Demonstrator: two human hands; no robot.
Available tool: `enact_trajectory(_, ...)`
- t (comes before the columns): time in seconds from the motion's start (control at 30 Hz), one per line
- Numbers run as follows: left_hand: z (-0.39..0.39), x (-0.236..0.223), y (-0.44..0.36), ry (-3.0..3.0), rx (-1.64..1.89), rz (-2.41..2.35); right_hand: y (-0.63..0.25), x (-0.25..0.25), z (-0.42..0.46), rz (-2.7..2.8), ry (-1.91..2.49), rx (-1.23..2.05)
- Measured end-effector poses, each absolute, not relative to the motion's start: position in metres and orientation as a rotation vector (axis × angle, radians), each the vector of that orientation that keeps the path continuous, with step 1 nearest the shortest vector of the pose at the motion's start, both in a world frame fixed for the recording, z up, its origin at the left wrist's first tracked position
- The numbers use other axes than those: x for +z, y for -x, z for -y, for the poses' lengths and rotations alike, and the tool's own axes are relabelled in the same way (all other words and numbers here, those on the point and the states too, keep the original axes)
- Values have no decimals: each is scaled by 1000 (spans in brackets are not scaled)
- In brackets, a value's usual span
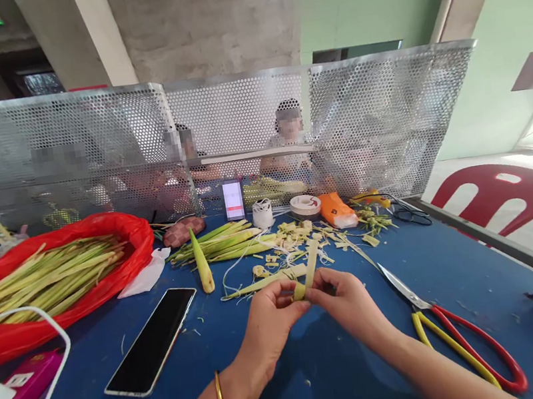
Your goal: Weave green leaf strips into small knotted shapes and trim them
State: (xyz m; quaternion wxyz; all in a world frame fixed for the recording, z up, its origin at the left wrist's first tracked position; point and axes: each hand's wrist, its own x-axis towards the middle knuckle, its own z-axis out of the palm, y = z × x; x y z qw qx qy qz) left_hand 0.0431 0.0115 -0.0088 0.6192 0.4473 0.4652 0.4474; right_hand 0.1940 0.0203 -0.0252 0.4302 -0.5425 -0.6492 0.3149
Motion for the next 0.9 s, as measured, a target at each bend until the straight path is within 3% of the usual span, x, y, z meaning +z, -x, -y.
enact_trajectory(0.37,-20,0,-32,-983,1140,-1085,-223,0,-26,1822,1205,1034)
enact_trajectory(0.9,-23,1,-32,-864,1094,-1126,-228,4,-18,1282,969,1536)
